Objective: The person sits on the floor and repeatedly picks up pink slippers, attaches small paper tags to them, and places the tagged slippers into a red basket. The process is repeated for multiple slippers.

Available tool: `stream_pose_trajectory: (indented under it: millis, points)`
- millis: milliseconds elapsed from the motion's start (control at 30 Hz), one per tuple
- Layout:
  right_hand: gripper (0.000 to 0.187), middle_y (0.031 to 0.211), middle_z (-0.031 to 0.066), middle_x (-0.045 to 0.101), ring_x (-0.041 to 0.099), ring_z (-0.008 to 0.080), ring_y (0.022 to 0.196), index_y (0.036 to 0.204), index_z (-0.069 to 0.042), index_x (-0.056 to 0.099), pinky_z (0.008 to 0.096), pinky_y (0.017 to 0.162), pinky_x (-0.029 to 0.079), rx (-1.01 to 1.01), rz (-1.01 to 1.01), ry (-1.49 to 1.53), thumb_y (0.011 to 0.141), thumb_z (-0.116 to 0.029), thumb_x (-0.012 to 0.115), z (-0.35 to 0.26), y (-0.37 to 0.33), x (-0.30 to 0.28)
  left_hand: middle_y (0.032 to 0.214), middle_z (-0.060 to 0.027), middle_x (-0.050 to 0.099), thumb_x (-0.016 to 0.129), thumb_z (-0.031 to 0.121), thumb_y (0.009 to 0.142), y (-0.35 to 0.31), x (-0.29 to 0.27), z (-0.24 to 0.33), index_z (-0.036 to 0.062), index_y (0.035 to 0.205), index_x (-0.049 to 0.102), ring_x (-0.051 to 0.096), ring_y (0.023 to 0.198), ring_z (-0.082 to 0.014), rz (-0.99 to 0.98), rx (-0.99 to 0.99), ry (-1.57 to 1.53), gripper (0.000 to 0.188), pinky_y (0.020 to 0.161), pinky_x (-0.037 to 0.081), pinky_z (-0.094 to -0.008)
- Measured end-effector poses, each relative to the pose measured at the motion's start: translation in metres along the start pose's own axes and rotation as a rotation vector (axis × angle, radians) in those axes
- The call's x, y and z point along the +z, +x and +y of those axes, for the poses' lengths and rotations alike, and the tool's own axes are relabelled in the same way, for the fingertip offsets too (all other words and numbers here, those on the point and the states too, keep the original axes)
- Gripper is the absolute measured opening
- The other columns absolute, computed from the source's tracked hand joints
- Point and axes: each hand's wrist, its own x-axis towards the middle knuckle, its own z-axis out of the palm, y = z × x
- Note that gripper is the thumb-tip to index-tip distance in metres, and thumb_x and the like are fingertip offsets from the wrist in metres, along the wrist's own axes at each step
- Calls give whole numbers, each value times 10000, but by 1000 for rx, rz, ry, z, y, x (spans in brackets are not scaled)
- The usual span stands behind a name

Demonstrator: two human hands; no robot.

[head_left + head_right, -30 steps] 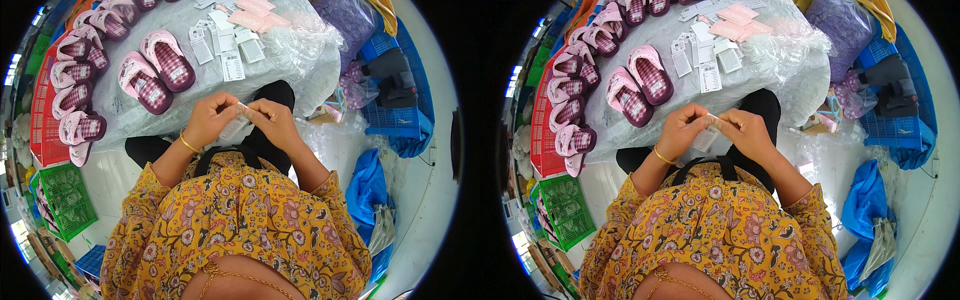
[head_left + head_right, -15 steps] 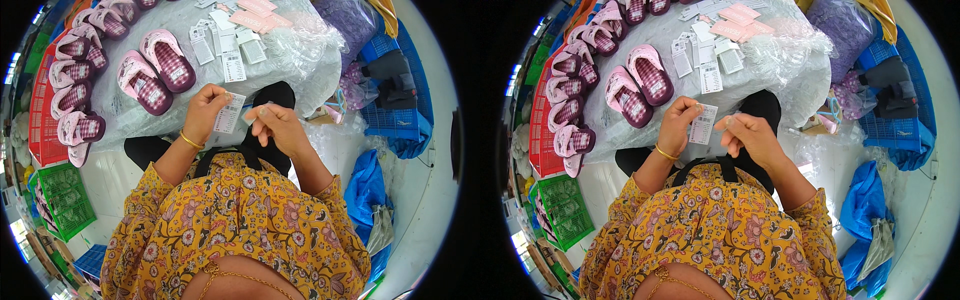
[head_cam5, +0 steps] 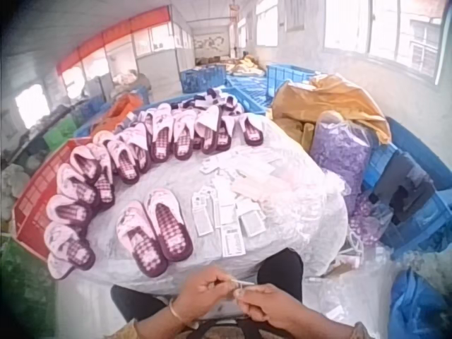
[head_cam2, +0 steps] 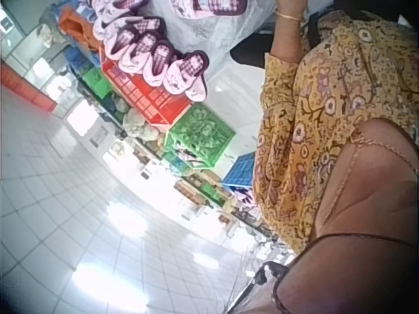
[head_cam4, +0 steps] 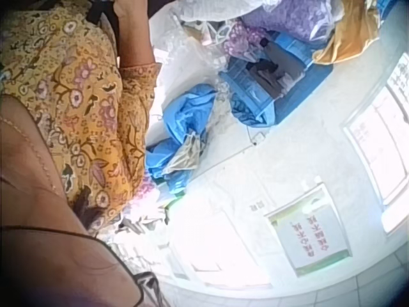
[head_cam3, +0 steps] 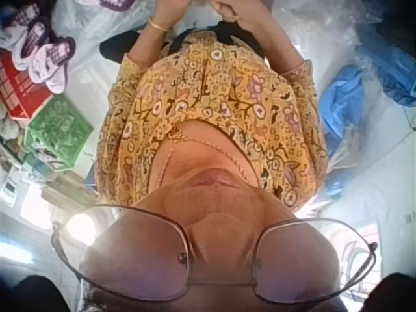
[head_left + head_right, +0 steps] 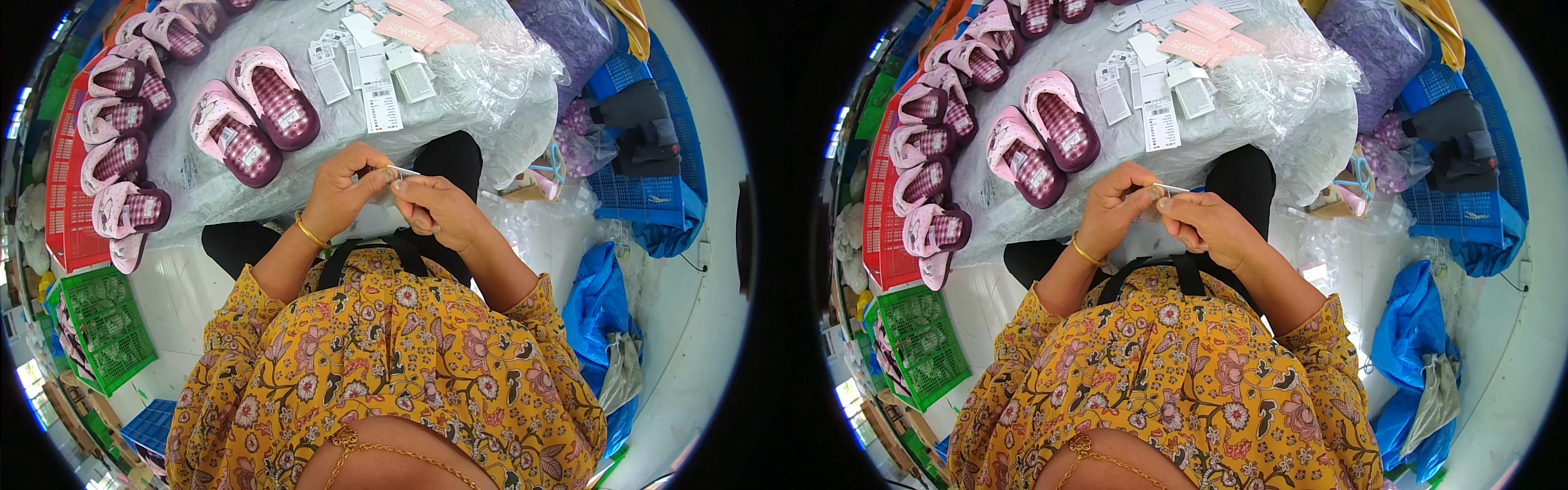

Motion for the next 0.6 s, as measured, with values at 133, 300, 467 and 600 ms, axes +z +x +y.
stream_pose_trajectory:
  millis: [133,300,467,600]
  points:
    - [332,486,-45,374,292,57,412,673,-85,552,245,409,199,15,-8,49,946,-272,572,-1,-2,2,863,18,592,654,64,916,0,-1,1,30,948,665,510,748,-54,-21,-2,-16,48,662,427,-218]
    - [339,491,-36,392,298,59,397,679,-82,541,237,393,217,30,-40,132,967,-260,556,1,-2,0,899,0,612,653,51,910,2,-6,0,28,967,667,539,784,-75,-86,45,39,63,699,452,-235]
    - [358,491,-29,405,303,66,383,682,-79,531,235,379,219,44,-67,199,986,-267,542,4,-2,-4,1130,-86,664,617,68,931,5,-12,10,11,1028,665,614,1058,-168,-251,-29,-10,123,929,476,-303]
    - [359,484,-28,401,295,67,377,687,-74,527,235,378,214,24,-112,154,992,-264,535,8,-5,-5,1157,-131,665,545,45,954,6,-17,15,-3,1043,646,614,1103,-197,-336,-58,-67,143,972,469,-334]
